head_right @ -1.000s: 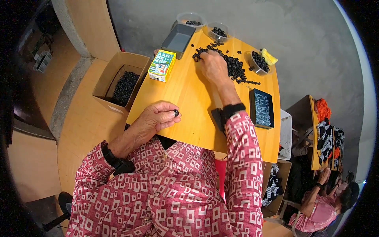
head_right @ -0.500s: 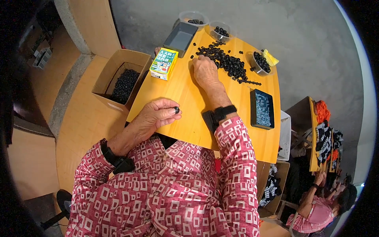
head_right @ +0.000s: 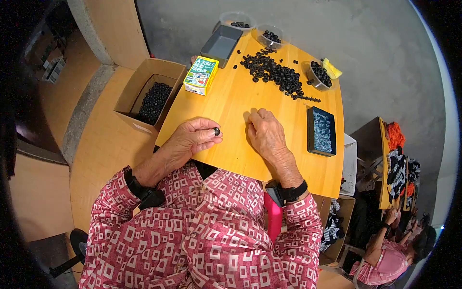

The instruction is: The person sorts black plastic rings by hand, moving them from a table into cardboard boxes and plastic containers.

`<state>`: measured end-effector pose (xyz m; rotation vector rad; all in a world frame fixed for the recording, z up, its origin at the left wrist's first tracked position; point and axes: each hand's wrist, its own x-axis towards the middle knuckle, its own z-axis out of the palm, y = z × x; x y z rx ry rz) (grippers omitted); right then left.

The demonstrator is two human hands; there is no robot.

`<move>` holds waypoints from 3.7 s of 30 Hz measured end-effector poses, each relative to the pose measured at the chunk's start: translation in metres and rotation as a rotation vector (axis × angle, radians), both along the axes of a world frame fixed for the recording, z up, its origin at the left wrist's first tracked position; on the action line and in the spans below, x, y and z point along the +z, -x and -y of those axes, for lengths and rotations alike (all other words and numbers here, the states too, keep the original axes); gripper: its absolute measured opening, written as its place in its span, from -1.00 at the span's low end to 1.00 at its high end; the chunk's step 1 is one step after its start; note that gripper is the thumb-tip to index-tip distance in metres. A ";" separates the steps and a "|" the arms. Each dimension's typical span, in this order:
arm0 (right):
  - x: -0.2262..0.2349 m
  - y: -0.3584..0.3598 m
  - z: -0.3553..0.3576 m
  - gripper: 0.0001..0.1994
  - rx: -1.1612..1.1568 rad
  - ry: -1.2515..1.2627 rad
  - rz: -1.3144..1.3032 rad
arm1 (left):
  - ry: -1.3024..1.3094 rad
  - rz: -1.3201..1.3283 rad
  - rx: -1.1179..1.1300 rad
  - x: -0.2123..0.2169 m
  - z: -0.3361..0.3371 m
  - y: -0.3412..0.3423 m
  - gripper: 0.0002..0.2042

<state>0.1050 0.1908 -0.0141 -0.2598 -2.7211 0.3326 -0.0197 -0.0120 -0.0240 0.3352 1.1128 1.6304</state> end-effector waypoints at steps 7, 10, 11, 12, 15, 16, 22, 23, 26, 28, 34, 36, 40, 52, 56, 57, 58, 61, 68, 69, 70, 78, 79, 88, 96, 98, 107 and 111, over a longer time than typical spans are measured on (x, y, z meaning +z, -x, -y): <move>0.001 -0.014 -0.006 -0.83 0.031 0.058 0.021 | -0.012 -0.008 -0.004 0.003 0.001 -0.001 -0.74; 0.017 -0.014 0.013 -0.75 0.011 0.358 -0.033 | -0.013 0.013 -0.014 0.005 0.000 0.000 -0.75; 0.026 -0.014 0.024 -0.75 0.025 0.361 -0.032 | -0.026 0.018 0.012 0.006 0.000 -0.002 -0.76; 0.036 -0.015 0.037 -0.71 0.051 0.382 -0.076 | -0.038 0.025 0.030 0.006 0.001 -0.003 -0.77; 0.039 -0.015 0.055 -0.57 0.160 0.339 -0.165 | -0.110 0.042 0.068 0.007 0.000 -0.007 -0.77; 0.038 -0.012 0.062 -0.54 0.176 0.348 -0.211 | -0.108 0.041 0.073 0.008 0.000 -0.008 -0.77; 0.034 -0.001 0.075 -0.44 0.233 0.203 -0.320 | -0.138 0.040 0.139 0.006 -0.001 -0.010 -0.79; 0.033 0.000 0.075 -0.43 0.224 0.160 -0.308 | -0.148 0.025 0.144 0.008 -0.001 -0.010 -0.80; 0.032 0.001 0.076 -0.42 0.225 0.100 -0.294 | -0.164 0.005 0.151 0.007 -0.001 -0.010 -0.80; 0.030 0.002 0.077 -0.42 0.238 0.083 -0.296 | -0.169 -0.004 0.155 0.004 -0.001 -0.008 -0.80; 0.028 0.000 0.075 -0.51 0.208 0.221 -0.329 | -0.153 -0.023 0.148 0.003 -0.002 -0.007 -0.69; 0.029 0.000 0.076 -0.55 0.207 0.062 -0.350 | -0.164 -0.016 0.152 0.003 -0.003 -0.008 -0.69; 0.032 0.001 0.078 -0.56 0.214 0.035 -0.335 | -0.194 -0.036 0.151 0.002 -0.003 -0.007 -0.69; 0.027 -0.003 0.075 -0.77 0.135 0.057 -0.385 | -0.130 0.009 0.185 0.012 -0.003 -0.010 -0.75; 0.028 -0.002 0.075 -0.77 0.154 -0.035 -0.388 | -0.141 -0.007 0.186 0.010 -0.002 -0.009 -0.74; 0.029 -0.002 0.075 -0.78 0.160 -0.012 -0.385 | -0.149 -0.028 0.180 0.011 -0.002 -0.009 -0.73; 0.028 -0.002 0.075 -0.78 0.160 -0.012 -0.387 | -0.149 -0.029 0.180 0.010 -0.002 -0.008 -0.73; 0.028 -0.003 0.074 -0.79 0.183 0.100 -0.415 | -0.194 -0.028 0.161 0.008 -0.001 -0.009 -0.72; 0.041 -0.013 0.061 -0.82 0.209 0.244 -0.383 | -0.196 0.019 0.063 0.015 0.001 -0.010 -0.77; 0.043 -0.015 0.058 -0.82 0.202 0.246 -0.375 | -0.191 0.020 0.035 0.017 0.001 -0.010 -0.78; 0.045 -0.015 0.055 -0.81 0.217 0.210 -0.355 | -0.189 0.023 0.033 0.018 0.002 -0.011 -0.78; 0.055 -0.016 0.050 -0.82 0.278 0.122 -0.266 | -0.157 0.000 -0.038 0.019 0.002 -0.012 -0.78; 0.056 -0.016 0.050 -0.82 0.290 0.107 -0.251 | -0.157 0.001 -0.038 0.019 0.002 -0.012 -0.78; 0.058 -0.018 0.049 -0.79 0.331 0.058 -0.200 | -0.162 -0.017 -0.057 0.019 0.002 -0.014 -0.77; 0.069 -0.017 0.054 -0.77 0.365 -0.020 -0.112 | -0.118 -0.049 -0.054 0.011 0.001 -0.014 -0.78; 0.068 -0.017 0.053 -0.78 0.361 -0.029 -0.089 | -0.133 -0.056 -0.053 0.010 0.001 -0.014 -0.78; 0.058 -0.022 0.048 -0.81 0.305 0.148 -0.123 | -0.140 -0.069 -0.065 0.011 0.000 -0.015 -0.78; 0.058 -0.023 0.046 -0.82 0.276 0.210 -0.141 | -0.137 -0.097 -0.076 0.013 0.000 -0.015 -0.79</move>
